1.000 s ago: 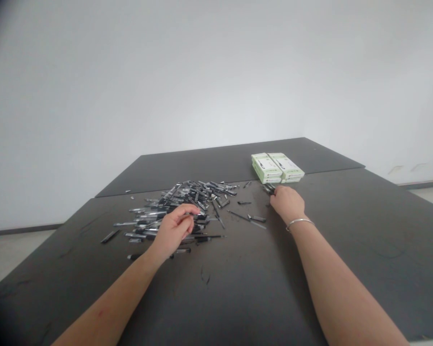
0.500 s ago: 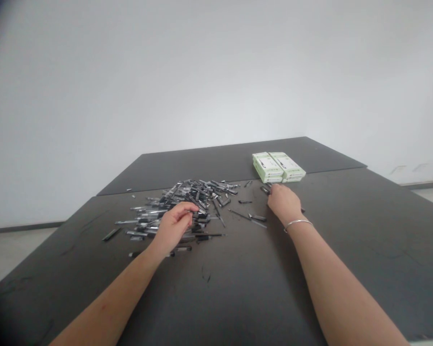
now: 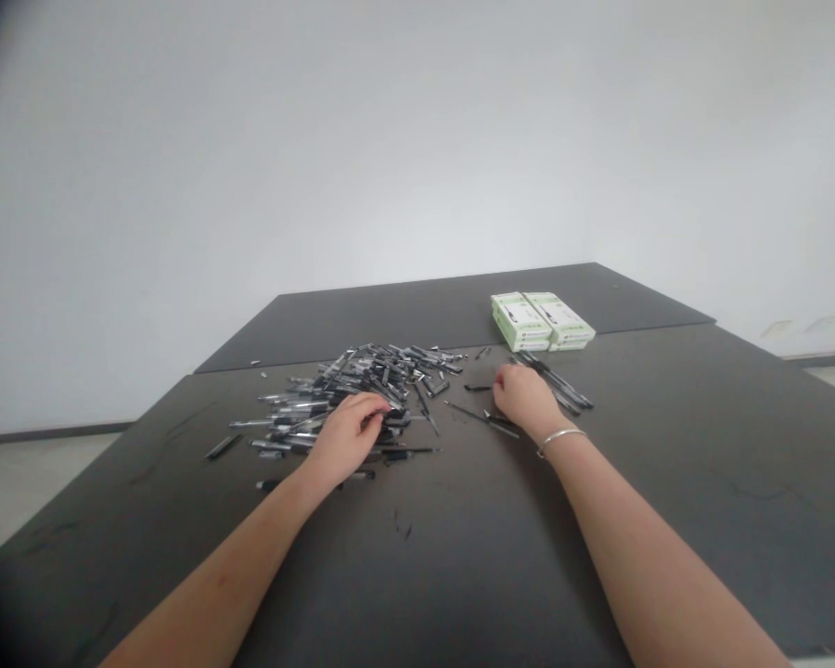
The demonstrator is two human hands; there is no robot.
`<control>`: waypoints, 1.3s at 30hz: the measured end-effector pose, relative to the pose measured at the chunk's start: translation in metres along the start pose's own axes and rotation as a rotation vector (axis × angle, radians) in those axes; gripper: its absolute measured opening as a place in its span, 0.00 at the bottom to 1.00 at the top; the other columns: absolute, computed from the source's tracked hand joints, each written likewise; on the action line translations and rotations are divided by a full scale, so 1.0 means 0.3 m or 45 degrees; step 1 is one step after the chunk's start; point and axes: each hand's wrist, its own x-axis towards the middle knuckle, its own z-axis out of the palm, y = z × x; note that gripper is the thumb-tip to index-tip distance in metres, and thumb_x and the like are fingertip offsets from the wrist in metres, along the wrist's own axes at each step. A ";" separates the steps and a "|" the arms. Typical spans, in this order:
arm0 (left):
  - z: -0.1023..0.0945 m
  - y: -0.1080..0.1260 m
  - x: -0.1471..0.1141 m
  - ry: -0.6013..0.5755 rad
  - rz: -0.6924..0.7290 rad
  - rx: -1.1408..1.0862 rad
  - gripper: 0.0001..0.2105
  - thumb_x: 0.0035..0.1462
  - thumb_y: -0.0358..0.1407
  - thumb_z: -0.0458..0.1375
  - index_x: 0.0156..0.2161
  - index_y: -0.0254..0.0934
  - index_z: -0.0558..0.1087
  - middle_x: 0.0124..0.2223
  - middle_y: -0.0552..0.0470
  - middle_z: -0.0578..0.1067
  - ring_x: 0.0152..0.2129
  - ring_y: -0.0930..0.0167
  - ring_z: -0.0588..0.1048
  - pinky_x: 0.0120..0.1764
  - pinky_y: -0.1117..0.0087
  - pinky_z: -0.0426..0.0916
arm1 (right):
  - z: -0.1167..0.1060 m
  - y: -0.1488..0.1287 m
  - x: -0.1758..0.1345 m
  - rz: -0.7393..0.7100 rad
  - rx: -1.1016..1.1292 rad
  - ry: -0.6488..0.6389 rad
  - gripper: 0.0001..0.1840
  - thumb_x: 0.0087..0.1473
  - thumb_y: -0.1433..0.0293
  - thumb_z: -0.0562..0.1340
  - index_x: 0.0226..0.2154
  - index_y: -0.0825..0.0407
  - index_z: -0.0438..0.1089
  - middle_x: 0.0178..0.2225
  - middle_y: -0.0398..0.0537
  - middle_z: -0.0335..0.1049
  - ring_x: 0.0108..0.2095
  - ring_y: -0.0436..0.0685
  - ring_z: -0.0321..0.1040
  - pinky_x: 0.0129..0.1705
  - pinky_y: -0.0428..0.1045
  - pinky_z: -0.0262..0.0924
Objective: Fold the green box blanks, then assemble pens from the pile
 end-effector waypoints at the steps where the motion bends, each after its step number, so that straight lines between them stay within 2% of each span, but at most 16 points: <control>1: 0.001 0.000 0.000 -0.016 0.001 0.011 0.11 0.54 0.23 0.53 0.37 0.37 0.74 0.42 0.50 0.76 0.41 0.67 0.72 0.48 0.63 0.66 | -0.004 -0.016 -0.002 -0.025 0.016 -0.007 0.13 0.54 0.72 0.54 0.35 0.57 0.74 0.35 0.57 0.76 0.38 0.60 0.72 0.40 0.48 0.59; 4: 0.005 -0.002 -0.001 -0.040 -0.011 0.034 0.11 0.54 0.23 0.53 0.37 0.37 0.75 0.41 0.50 0.77 0.41 0.67 0.72 0.48 0.63 0.66 | -0.024 -0.082 -0.004 -0.113 0.065 -0.028 0.14 0.55 0.70 0.54 0.35 0.56 0.74 0.35 0.54 0.77 0.38 0.58 0.72 0.39 0.46 0.58; 9: 0.001 -0.002 0.000 -0.035 -0.015 0.090 0.11 0.55 0.24 0.52 0.36 0.36 0.75 0.40 0.49 0.77 0.40 0.67 0.72 0.49 0.62 0.67 | -0.044 -0.245 -0.010 -0.307 0.120 -0.110 0.13 0.55 0.66 0.55 0.34 0.50 0.75 0.34 0.47 0.77 0.36 0.54 0.73 0.37 0.43 0.58; 12: -0.006 -0.003 0.000 -0.041 -0.025 0.138 0.11 0.56 0.23 0.51 0.36 0.36 0.75 0.40 0.49 0.77 0.40 0.66 0.72 0.48 0.63 0.67 | -0.034 -0.327 -0.016 -0.341 0.085 -0.139 0.13 0.54 0.64 0.57 0.31 0.51 0.76 0.33 0.50 0.77 0.36 0.57 0.73 0.37 0.46 0.60; 15: -0.009 -0.009 -0.001 -0.031 -0.045 0.179 0.11 0.55 0.23 0.51 0.37 0.36 0.75 0.41 0.48 0.77 0.41 0.66 0.72 0.49 0.64 0.66 | -0.017 -0.372 -0.019 -0.305 0.037 -0.143 0.13 0.53 0.66 0.57 0.31 0.54 0.76 0.34 0.57 0.77 0.38 0.61 0.73 0.38 0.49 0.61; 19: -0.009 -0.018 -0.006 -0.020 -0.027 0.228 0.14 0.55 0.24 0.52 0.44 0.36 0.73 0.46 0.48 0.76 0.44 0.66 0.70 0.51 0.63 0.65 | 0.000 -0.396 -0.017 -0.228 0.006 -0.137 0.14 0.53 0.69 0.55 0.35 0.58 0.75 0.37 0.62 0.76 0.40 0.64 0.73 0.40 0.51 0.63; 24: -0.008 -0.025 -0.011 -0.085 -0.002 0.284 0.16 0.56 0.26 0.53 0.49 0.37 0.71 0.51 0.47 0.74 0.48 0.64 0.68 0.52 0.61 0.63 | 0.012 -0.405 -0.006 -0.166 0.018 -0.160 0.15 0.53 0.71 0.55 0.36 0.58 0.75 0.38 0.63 0.76 0.41 0.64 0.73 0.41 0.52 0.64; 29: -0.001 -0.030 -0.009 -0.051 0.002 0.325 0.19 0.59 0.27 0.50 0.55 0.36 0.67 0.57 0.46 0.69 0.51 0.63 0.66 0.52 0.60 0.62 | 0.015 -0.402 0.004 -0.145 0.041 -0.196 0.15 0.50 0.69 0.57 0.36 0.59 0.76 0.38 0.64 0.76 0.40 0.63 0.74 0.40 0.49 0.63; 35: 0.002 -0.024 -0.010 -0.093 0.028 0.396 0.18 0.60 0.26 0.49 0.53 0.41 0.69 0.55 0.47 0.71 0.50 0.62 0.66 0.48 0.58 0.60 | 0.011 -0.389 0.007 -0.136 0.076 -0.226 0.16 0.47 0.66 0.59 0.34 0.60 0.77 0.34 0.64 0.77 0.36 0.63 0.74 0.35 0.48 0.62; 39: 0.000 -0.020 -0.007 -0.109 0.046 0.435 0.19 0.58 0.24 0.50 0.52 0.41 0.70 0.53 0.48 0.72 0.48 0.62 0.66 0.46 0.60 0.60 | -0.011 -0.374 -0.009 -0.158 0.131 -0.222 0.15 0.47 0.64 0.58 0.26 0.56 0.77 0.29 0.60 0.77 0.32 0.60 0.73 0.32 0.46 0.59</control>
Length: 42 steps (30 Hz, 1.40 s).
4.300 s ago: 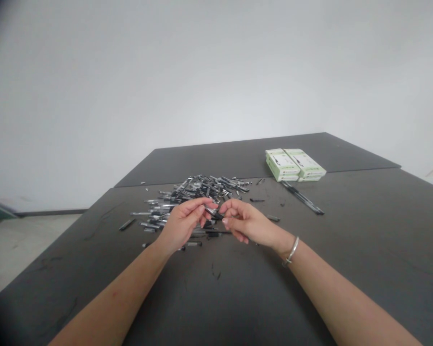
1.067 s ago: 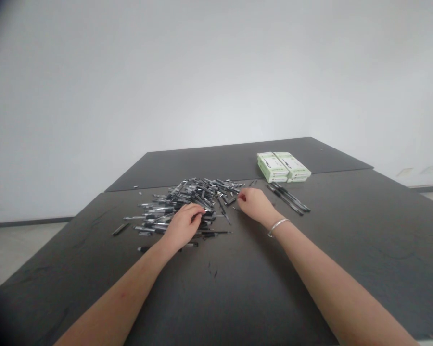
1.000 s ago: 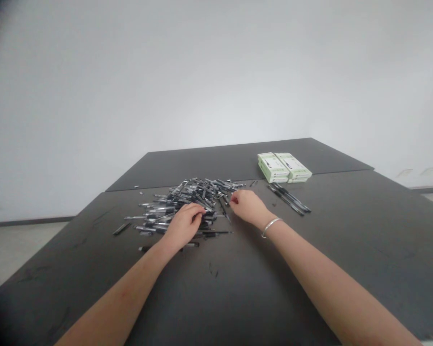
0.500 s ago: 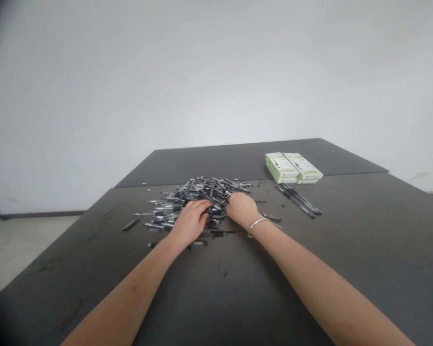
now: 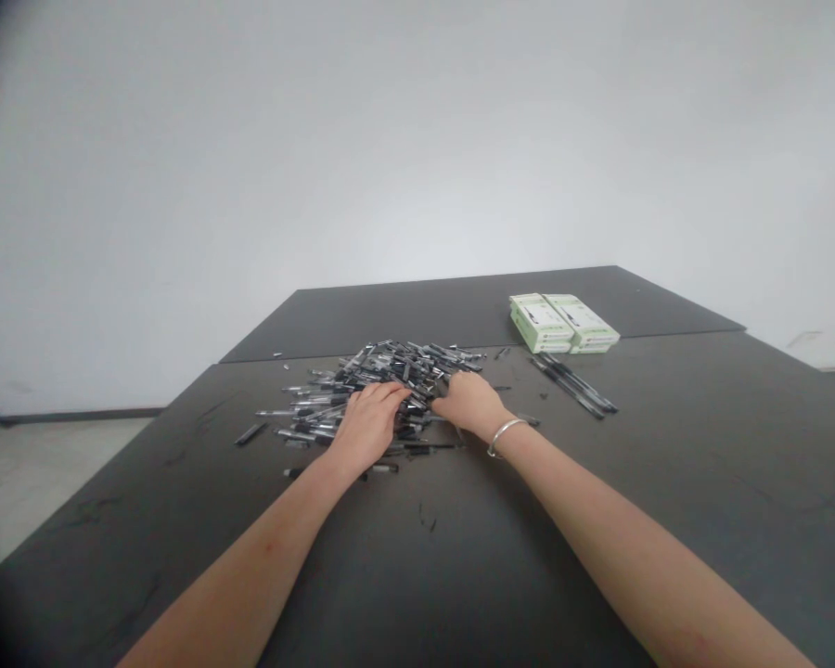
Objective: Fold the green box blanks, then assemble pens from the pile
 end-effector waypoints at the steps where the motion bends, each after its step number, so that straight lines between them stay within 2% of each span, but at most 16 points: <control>1: -0.001 0.000 0.001 -0.004 0.003 0.015 0.19 0.58 0.24 0.50 0.52 0.41 0.70 0.52 0.48 0.73 0.48 0.62 0.66 0.45 0.60 0.60 | -0.007 0.002 -0.009 -0.009 0.017 0.002 0.14 0.47 0.64 0.58 0.24 0.55 0.76 0.28 0.58 0.76 0.31 0.59 0.73 0.31 0.46 0.58; 4: -0.001 0.001 0.002 -0.008 0.010 0.048 0.17 0.58 0.25 0.51 0.50 0.41 0.72 0.50 0.48 0.73 0.46 0.62 0.66 0.44 0.61 0.60 | -0.030 0.009 -0.039 -0.039 0.084 -0.003 0.14 0.47 0.65 0.57 0.18 0.54 0.73 0.23 0.54 0.74 0.28 0.57 0.71 0.30 0.46 0.56; 8: -0.002 -0.001 0.004 -0.023 0.013 0.039 0.14 0.59 0.26 0.51 0.44 0.41 0.75 0.47 0.48 0.73 0.44 0.63 0.67 0.42 0.62 0.60 | -0.048 0.019 -0.080 -0.057 0.215 -0.037 0.12 0.45 0.67 0.58 0.17 0.53 0.72 0.19 0.49 0.72 0.25 0.54 0.68 0.27 0.45 0.54; 14: -0.012 -0.003 0.005 -0.035 0.046 0.013 0.12 0.59 0.25 0.51 0.40 0.41 0.74 0.45 0.49 0.73 0.42 0.65 0.67 0.42 0.62 0.60 | -0.027 0.037 -0.112 -0.075 0.474 -0.074 0.09 0.45 0.69 0.57 0.27 0.53 0.71 0.23 0.44 0.73 0.25 0.50 0.67 0.26 0.43 0.55; 17: -0.018 -0.006 0.005 -0.058 0.066 -0.015 0.12 0.58 0.24 0.51 0.40 0.40 0.73 0.44 0.50 0.74 0.43 0.65 0.67 0.42 0.63 0.60 | -0.001 0.052 -0.119 -0.031 0.837 -0.121 0.13 0.44 0.72 0.57 0.36 0.54 0.68 0.24 0.41 0.72 0.20 0.47 0.62 0.22 0.42 0.53; 20: -0.023 -0.009 0.005 -0.089 0.088 -0.041 0.12 0.58 0.23 0.51 0.41 0.40 0.72 0.43 0.50 0.75 0.43 0.65 0.67 0.42 0.64 0.60 | 0.018 0.068 -0.124 0.031 1.179 -0.170 0.19 0.43 0.73 0.57 0.42 0.54 0.63 0.22 0.37 0.68 0.14 0.44 0.53 0.15 0.41 0.46; 23: -0.030 -0.010 0.005 -0.107 0.119 -0.023 0.12 0.58 0.23 0.51 0.41 0.40 0.72 0.42 0.50 0.75 0.42 0.65 0.67 0.42 0.64 0.60 | 0.025 0.078 -0.126 0.032 1.336 -0.169 0.20 0.43 0.73 0.56 0.43 0.53 0.61 0.21 0.36 0.66 0.13 0.44 0.52 0.14 0.41 0.44; 28: -0.033 -0.007 0.005 -0.115 0.201 -0.012 0.15 0.58 0.24 0.51 0.46 0.40 0.72 0.44 0.49 0.74 0.43 0.65 0.67 0.43 0.63 0.62 | 0.019 0.078 -0.129 0.008 1.453 -0.171 0.20 0.43 0.72 0.56 0.42 0.53 0.61 0.20 0.35 0.66 0.12 0.44 0.50 0.13 0.41 0.43; 31: -0.035 -0.003 0.008 -0.068 0.216 -0.061 0.14 0.59 0.25 0.50 0.46 0.40 0.73 0.44 0.47 0.74 0.43 0.65 0.68 0.45 0.63 0.63 | 0.010 0.076 -0.133 -0.011 1.545 -0.176 0.19 0.43 0.71 0.57 0.42 0.52 0.62 0.20 0.34 0.65 0.12 0.44 0.49 0.14 0.41 0.41; 36: -0.058 0.020 0.010 0.150 0.185 -0.186 0.11 0.63 0.30 0.48 0.46 0.38 0.72 0.44 0.46 0.74 0.43 0.65 0.69 0.48 0.60 0.63 | -0.006 0.071 -0.142 -0.074 1.745 -0.149 0.18 0.45 0.69 0.59 0.42 0.53 0.69 0.20 0.36 0.65 0.14 0.44 0.49 0.15 0.41 0.42; 42: -0.094 0.065 -0.001 0.239 0.279 -0.294 0.11 0.63 0.30 0.49 0.48 0.36 0.69 0.44 0.45 0.72 0.44 0.67 0.70 0.49 0.63 0.64 | -0.014 0.053 -0.160 -0.197 1.739 -0.043 0.12 0.49 0.65 0.63 0.36 0.54 0.75 0.18 0.37 0.62 0.15 0.43 0.51 0.17 0.42 0.44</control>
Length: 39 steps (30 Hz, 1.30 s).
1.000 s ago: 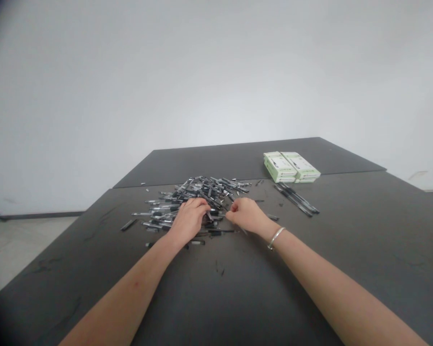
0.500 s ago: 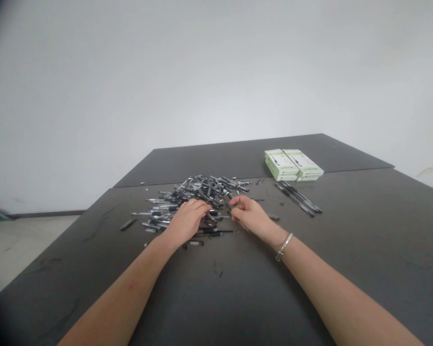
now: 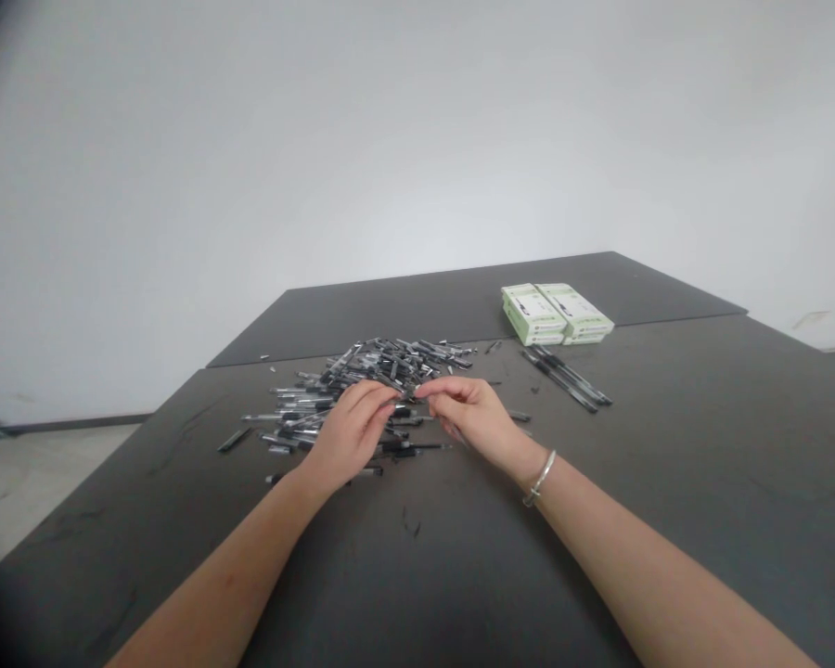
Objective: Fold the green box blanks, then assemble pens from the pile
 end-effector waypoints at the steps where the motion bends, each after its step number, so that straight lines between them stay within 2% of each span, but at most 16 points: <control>1: -0.002 0.009 0.000 -0.004 0.011 -0.006 0.11 0.63 0.30 0.48 0.48 0.36 0.69 0.44 0.45 0.72 0.43 0.66 0.70 0.49 0.63 0.65 | 0.003 -0.001 -0.003 -0.026 -0.008 -0.005 0.13 0.49 0.64 0.64 0.36 0.54 0.75 0.17 0.36 0.61 0.15 0.43 0.51 0.17 0.42 0.45; 6: -0.008 0.040 -0.002 -0.042 0.012 -0.071 0.11 0.64 0.31 0.48 0.49 0.37 0.68 0.44 0.45 0.71 0.42 0.66 0.70 0.48 0.62 0.66 | 0.008 0.003 -0.012 -0.131 0.019 -0.037 0.13 0.49 0.62 0.66 0.37 0.52 0.76 0.19 0.38 0.64 0.16 0.44 0.53 0.19 0.43 0.49; 11: -0.014 0.051 -0.001 -0.046 -0.029 -0.204 0.11 0.64 0.31 0.48 0.48 0.36 0.69 0.43 0.45 0.71 0.40 0.68 0.71 0.45 0.66 0.67 | 0.005 0.013 -0.010 -0.201 0.061 -0.048 0.11 0.50 0.63 0.67 0.37 0.50 0.76 0.20 0.39 0.66 0.17 0.44 0.54 0.19 0.43 0.50; 15: -0.014 0.057 -0.003 -0.055 -0.074 -0.309 0.09 0.63 0.34 0.50 0.45 0.36 0.70 0.38 0.47 0.73 0.35 0.70 0.72 0.40 0.68 0.68 | 0.006 0.013 -0.010 -0.201 0.099 -0.046 0.10 0.50 0.64 0.67 0.37 0.50 0.76 0.21 0.39 0.66 0.17 0.44 0.55 0.20 0.43 0.51; 18: -0.012 0.065 -0.005 -0.100 -0.190 -0.442 0.09 0.63 0.36 0.51 0.43 0.36 0.71 0.30 0.52 0.73 0.27 0.73 0.72 0.33 0.71 0.67 | 0.007 0.015 -0.010 -0.193 0.176 -0.053 0.09 0.50 0.65 0.67 0.36 0.51 0.75 0.20 0.39 0.65 0.17 0.44 0.56 0.19 0.43 0.51; 21: -0.008 0.076 -0.004 -0.235 -0.382 -0.745 0.11 0.63 0.38 0.51 0.42 0.35 0.72 0.26 0.55 0.71 0.18 0.76 0.70 0.25 0.75 0.65 | 0.008 0.018 -0.007 -0.196 0.227 -0.056 0.09 0.50 0.66 0.67 0.36 0.50 0.75 0.19 0.38 0.64 0.17 0.44 0.56 0.18 0.42 0.50; 26: -0.005 0.086 0.008 -0.375 -0.662 -1.321 0.12 0.60 0.41 0.54 0.41 0.33 0.71 0.26 0.52 0.75 0.16 0.74 0.74 0.22 0.75 0.64 | 0.006 0.017 0.000 -0.206 0.196 -0.023 0.09 0.50 0.66 0.67 0.36 0.50 0.75 0.21 0.38 0.65 0.17 0.44 0.56 0.18 0.42 0.49; 30: -0.010 0.086 0.016 -0.421 -0.746 -1.469 0.12 0.59 0.42 0.55 0.39 0.33 0.71 0.27 0.49 0.77 0.18 0.72 0.76 0.21 0.75 0.64 | 0.004 0.014 -0.003 -0.201 0.168 -0.021 0.10 0.50 0.66 0.67 0.38 0.49 0.75 0.20 0.37 0.63 0.17 0.44 0.56 0.19 0.42 0.50; 36: -0.010 0.082 0.016 -0.481 -0.811 -1.620 0.12 0.59 0.43 0.55 0.39 0.34 0.69 0.27 0.49 0.78 0.16 0.72 0.76 0.17 0.77 0.63 | 0.004 0.016 -0.009 -0.185 0.156 -0.039 0.14 0.52 0.65 0.66 0.43 0.48 0.75 0.20 0.38 0.64 0.18 0.44 0.56 0.19 0.42 0.50; 39: -0.008 0.086 0.016 -0.487 -0.840 -1.660 0.12 0.58 0.42 0.56 0.38 0.34 0.68 0.27 0.49 0.78 0.17 0.71 0.76 0.17 0.77 0.63 | 0.004 0.014 -0.008 -0.186 0.189 -0.044 0.13 0.52 0.66 0.66 0.42 0.48 0.75 0.20 0.38 0.64 0.18 0.44 0.57 0.19 0.41 0.52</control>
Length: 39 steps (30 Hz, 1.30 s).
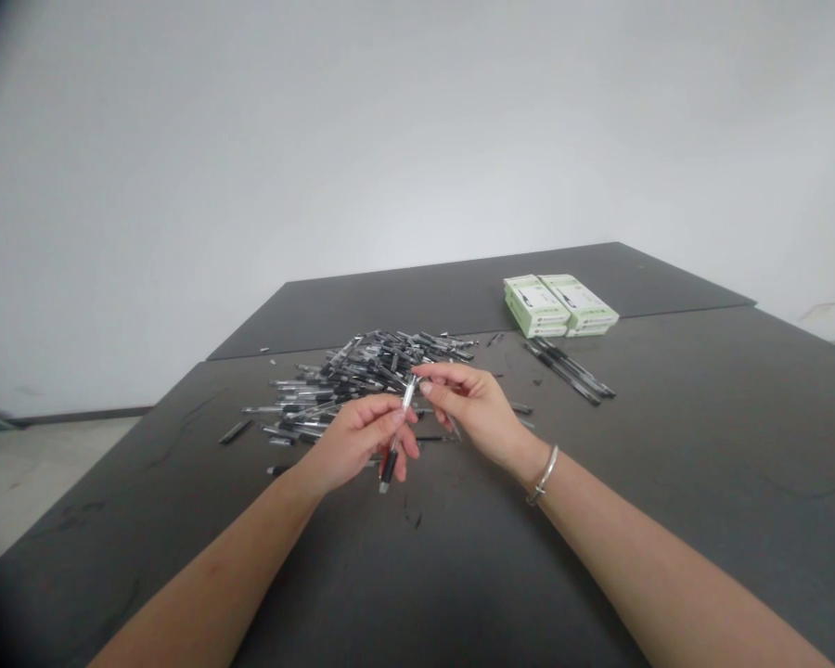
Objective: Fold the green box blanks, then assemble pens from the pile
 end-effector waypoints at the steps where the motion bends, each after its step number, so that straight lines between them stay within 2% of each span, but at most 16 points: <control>1: 0.002 0.000 0.000 0.014 0.002 -0.025 0.12 0.58 0.43 0.56 0.38 0.34 0.68 0.27 0.49 0.78 0.17 0.70 0.76 0.17 0.77 0.64 | 0.001 -0.003 0.000 0.007 0.026 0.001 0.12 0.52 0.66 0.66 0.42 0.49 0.75 0.21 0.38 0.64 0.18 0.44 0.57 0.19 0.41 0.52; 3: 0.003 0.000 0.003 0.083 0.034 -0.088 0.12 0.57 0.43 0.57 0.37 0.35 0.67 0.27 0.50 0.78 0.18 0.70 0.77 0.19 0.75 0.66 | 0.003 -0.011 -0.001 0.031 0.092 -0.011 0.10 0.53 0.66 0.65 0.40 0.50 0.75 0.23 0.40 0.66 0.19 0.44 0.58 0.19 0.42 0.53; 6: -0.007 0.001 0.011 0.294 0.144 -0.158 0.12 0.55 0.43 0.59 0.35 0.35 0.68 0.27 0.50 0.78 0.21 0.70 0.77 0.21 0.75 0.67 | 0.007 -0.026 -0.005 0.064 0.187 -0.054 0.08 0.53 0.68 0.64 0.37 0.51 0.75 0.25 0.41 0.68 0.19 0.44 0.58 0.18 0.42 0.52; 10: -0.040 0.002 0.029 0.598 0.298 -0.186 0.12 0.54 0.42 0.61 0.34 0.34 0.70 0.29 0.48 0.79 0.22 0.74 0.74 0.19 0.80 0.61 | 0.008 -0.038 -0.011 0.071 0.271 -0.128 0.06 0.54 0.70 0.63 0.36 0.51 0.74 0.25 0.42 0.69 0.17 0.43 0.57 0.17 0.42 0.49; 12: -0.054 0.004 0.035 0.657 0.342 -0.225 0.11 0.53 0.40 0.61 0.33 0.33 0.70 0.29 0.48 0.78 0.21 0.77 0.71 0.17 0.81 0.57 | 0.009 -0.041 -0.014 0.079 0.300 -0.169 0.05 0.54 0.70 0.63 0.36 0.51 0.72 0.25 0.42 0.69 0.16 0.43 0.55 0.17 0.41 0.47; 16: -0.061 0.012 0.036 0.631 0.354 -0.350 0.10 0.52 0.39 0.62 0.32 0.33 0.70 0.29 0.51 0.77 0.16 0.80 0.66 0.16 0.81 0.56 | 0.012 -0.046 -0.018 0.080 0.263 -0.191 0.05 0.54 0.70 0.64 0.36 0.51 0.68 0.24 0.41 0.70 0.15 0.42 0.51 0.15 0.40 0.42; 19: -0.058 0.016 0.034 0.611 0.363 -0.435 0.09 0.50 0.38 0.64 0.31 0.33 0.71 0.30 0.51 0.77 0.18 0.79 0.68 0.17 0.80 0.59 | 0.016 -0.050 -0.017 0.092 0.252 -0.181 0.10 0.53 0.69 0.64 0.39 0.49 0.64 0.25 0.41 0.72 0.14 0.42 0.50 0.14 0.40 0.41; 22: -0.056 0.019 0.034 0.617 0.368 -0.504 0.09 0.49 0.36 0.65 0.30 0.33 0.72 0.30 0.51 0.77 0.21 0.78 0.71 0.20 0.80 0.62 | 0.020 -0.053 -0.014 0.088 0.269 -0.123 0.15 0.52 0.69 0.65 0.42 0.48 0.63 0.25 0.42 0.73 0.15 0.43 0.55 0.15 0.40 0.47; 24: -0.057 0.020 0.035 0.627 0.374 -0.535 0.08 0.49 0.36 0.64 0.29 0.33 0.72 0.29 0.51 0.77 0.21 0.77 0.72 0.21 0.79 0.63 | 0.020 -0.056 -0.011 0.066 0.282 -0.048 0.15 0.51 0.68 0.66 0.42 0.50 0.65 0.27 0.43 0.73 0.18 0.45 0.61 0.17 0.40 0.53; 27: -0.060 0.020 0.036 0.641 0.372 -0.560 0.07 0.50 0.35 0.63 0.28 0.32 0.72 0.29 0.50 0.78 0.22 0.76 0.74 0.22 0.79 0.64 | 0.019 -0.061 -0.006 0.036 0.334 0.063 0.08 0.52 0.67 0.65 0.35 0.52 0.68 0.29 0.46 0.73 0.23 0.47 0.66 0.21 0.41 0.58; 29: -0.064 0.018 0.035 0.660 0.362 -0.564 0.07 0.49 0.35 0.63 0.29 0.32 0.72 0.29 0.50 0.78 0.22 0.76 0.74 0.23 0.78 0.65 | 0.018 -0.065 -0.004 0.018 0.362 0.115 0.07 0.53 0.66 0.64 0.31 0.52 0.69 0.30 0.47 0.74 0.25 0.49 0.69 0.22 0.43 0.61; 39: -0.078 0.012 0.035 0.684 0.408 -0.590 0.05 0.49 0.32 0.62 0.30 0.32 0.72 0.29 0.50 0.79 0.22 0.74 0.76 0.24 0.78 0.68 | 0.001 -0.070 0.003 -0.088 0.402 0.238 0.09 0.57 0.64 0.60 0.31 0.52 0.71 0.34 0.50 0.75 0.29 0.51 0.71 0.26 0.43 0.64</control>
